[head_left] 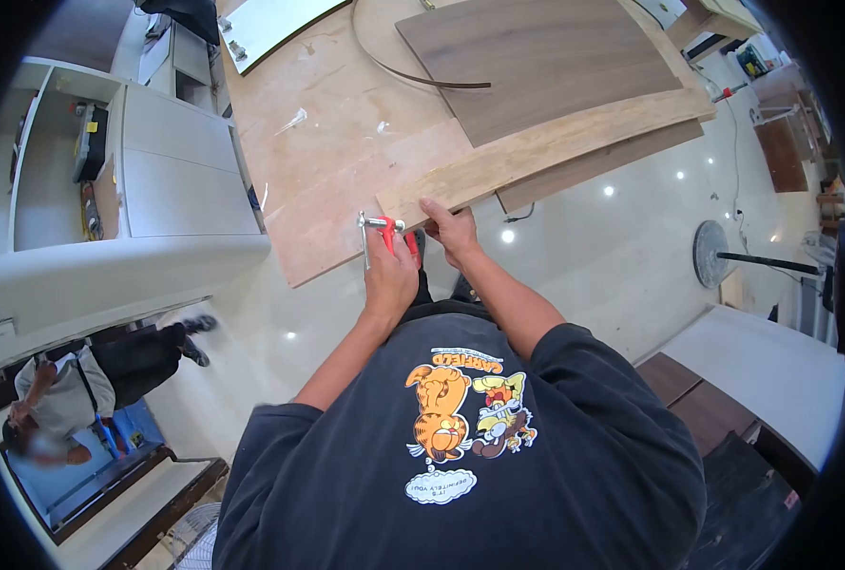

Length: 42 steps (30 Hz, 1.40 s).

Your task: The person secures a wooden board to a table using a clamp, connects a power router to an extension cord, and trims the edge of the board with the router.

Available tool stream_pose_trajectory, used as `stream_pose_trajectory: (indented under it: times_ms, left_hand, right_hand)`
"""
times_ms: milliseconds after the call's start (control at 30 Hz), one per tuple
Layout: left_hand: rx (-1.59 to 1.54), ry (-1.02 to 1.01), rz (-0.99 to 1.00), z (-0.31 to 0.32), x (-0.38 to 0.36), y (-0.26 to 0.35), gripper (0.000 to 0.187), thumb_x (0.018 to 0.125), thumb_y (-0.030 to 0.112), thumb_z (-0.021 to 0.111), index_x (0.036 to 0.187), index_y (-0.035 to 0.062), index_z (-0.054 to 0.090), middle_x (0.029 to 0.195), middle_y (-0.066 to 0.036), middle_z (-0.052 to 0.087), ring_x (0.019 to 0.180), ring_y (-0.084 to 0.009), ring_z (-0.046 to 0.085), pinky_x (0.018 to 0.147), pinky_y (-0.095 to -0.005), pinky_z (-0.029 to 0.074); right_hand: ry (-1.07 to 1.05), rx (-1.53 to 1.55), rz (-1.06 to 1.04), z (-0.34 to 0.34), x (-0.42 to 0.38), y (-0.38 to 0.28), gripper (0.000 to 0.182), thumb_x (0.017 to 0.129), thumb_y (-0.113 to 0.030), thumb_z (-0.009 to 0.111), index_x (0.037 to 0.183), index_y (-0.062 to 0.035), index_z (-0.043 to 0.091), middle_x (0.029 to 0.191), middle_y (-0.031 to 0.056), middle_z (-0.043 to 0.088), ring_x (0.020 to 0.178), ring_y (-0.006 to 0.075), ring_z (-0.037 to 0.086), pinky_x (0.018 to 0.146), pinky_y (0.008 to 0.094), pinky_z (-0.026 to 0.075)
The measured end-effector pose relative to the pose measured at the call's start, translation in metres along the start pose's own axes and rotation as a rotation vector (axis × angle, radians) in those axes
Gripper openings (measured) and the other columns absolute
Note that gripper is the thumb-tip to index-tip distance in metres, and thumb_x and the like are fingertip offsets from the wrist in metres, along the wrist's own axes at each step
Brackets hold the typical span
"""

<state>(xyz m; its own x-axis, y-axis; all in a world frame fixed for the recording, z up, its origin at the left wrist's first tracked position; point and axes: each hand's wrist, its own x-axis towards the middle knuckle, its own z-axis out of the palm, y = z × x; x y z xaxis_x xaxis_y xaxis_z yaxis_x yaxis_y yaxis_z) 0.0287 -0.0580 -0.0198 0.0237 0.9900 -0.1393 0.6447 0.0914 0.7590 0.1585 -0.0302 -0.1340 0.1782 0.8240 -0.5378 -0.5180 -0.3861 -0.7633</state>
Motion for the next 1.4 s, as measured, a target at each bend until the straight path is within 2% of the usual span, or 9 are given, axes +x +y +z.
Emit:
stream_pose_trajectory:
  times_ms: [167,333,433,667,900,1067,1200,1300,1400]
  left_hand:
    - [0.007,-0.109,-0.106,0.002,0.004,-0.008,0.044,0.1,0.02,0.042,0.138,0.0006,0.032,0.124,-0.032,0.055,0.108,-0.053,0.056,0.088,-0.0567,0.045]
    - [0.034,-0.115,-0.147,0.001,0.007,0.0,0.042,0.1,0.018,0.043,0.135,-0.0018,0.033,0.118,-0.031,0.057,0.104,-0.052,0.057,0.088,-0.0553,0.046]
    - [0.008,0.043,0.125,0.012,0.009,-0.023,0.028,0.101,0.01,0.044,0.126,-0.0019,0.039,0.096,-0.018,0.063,0.073,-0.0272,0.069,0.067,-0.0407,0.053]
    - [-0.463,0.036,-0.003,0.018,0.004,-0.011,0.029,0.101,0.008,0.043,0.127,-0.0015,0.037,0.098,-0.011,0.056,0.073,-0.0151,0.062,0.069,-0.031,0.052]
    - [-0.255,-0.312,-0.043,-0.037,0.003,0.0,0.069,0.091,0.019,0.067,0.145,0.0011,0.028,0.118,-0.012,0.053,0.106,-0.0216,0.058,0.089,-0.0353,0.05]
    - [-0.414,-0.387,-0.091,-0.094,0.015,0.026,0.068,0.088,0.014,0.069,0.146,0.002,0.035,0.124,-0.011,0.053,0.114,-0.0208,0.055,0.09,-0.0339,0.049]
    - [0.02,-0.507,0.046,-0.112,0.044,0.044,0.041,0.09,0.002,0.059,0.131,0.0034,0.053,0.102,-0.012,0.063,0.104,-0.0198,0.061,0.082,-0.0334,0.049]
    - [0.833,-0.349,0.849,-0.136,0.075,0.054,0.036,0.088,0.0,0.06,0.123,0.0055,0.059,0.106,-0.013,0.063,0.096,-0.0264,0.062,0.08,-0.0357,0.049]
    - [0.629,-0.004,0.552,-0.133,0.075,0.06,0.03,0.087,0.013,0.066,0.116,0.0059,0.062,0.097,-0.011,0.061,0.091,-0.0259,0.062,0.078,-0.0386,0.049]
  right_hand:
    - [0.093,0.077,-0.041,0.008,-0.006,-0.003,0.031,0.079,-0.025,0.082,0.095,-0.0056,0.063,0.079,0.002,0.062,0.062,0.0102,0.055,0.051,0.0264,0.043]
    - [0.059,0.026,0.166,0.018,-0.008,0.011,0.042,0.08,-0.034,0.08,0.102,-0.0012,0.066,0.09,0.0071,0.065,0.075,0.0135,0.059,0.059,0.0292,0.046]
    - [0.021,0.059,0.114,0.019,-0.008,0.019,0.048,0.081,-0.037,0.079,0.106,0.0017,0.067,0.094,0.0087,0.067,0.082,0.0152,0.061,0.068,0.0313,0.05]
    - [-0.073,0.179,0.056,0.021,-0.009,0.02,0.034,0.088,-0.03,0.075,0.108,-0.007,0.06,0.08,-0.0008,0.06,0.059,0.0068,0.052,0.05,0.0266,0.043]
    - [-0.058,0.274,0.038,0.025,-0.008,0.025,0.053,0.085,-0.025,0.077,0.125,0.0032,0.054,0.116,0.011,0.064,0.102,0.0168,0.061,0.089,0.0315,0.049]
    - [-0.044,0.278,-0.016,0.022,0.002,0.043,0.054,0.086,-0.024,0.077,0.125,0.0034,0.053,0.116,0.0113,0.063,0.101,0.0174,0.062,0.089,0.0317,0.049]
    - [0.004,0.298,-0.011,0.03,-0.008,0.027,0.052,0.086,-0.022,0.077,0.124,0.0026,0.053,0.115,0.0108,0.063,0.101,0.0171,0.061,0.09,0.0319,0.049]
    - [0.006,0.264,-0.012,0.028,-0.006,0.03,0.052,0.085,-0.022,0.077,0.125,0.0022,0.053,0.115,0.0107,0.063,0.104,0.0171,0.06,0.093,0.0319,0.047]
    - [-0.046,0.281,0.01,0.026,-0.006,0.031,0.056,0.085,-0.023,0.077,0.127,0.0023,0.051,0.116,0.0108,0.062,0.106,0.0176,0.059,0.095,0.0318,0.046]
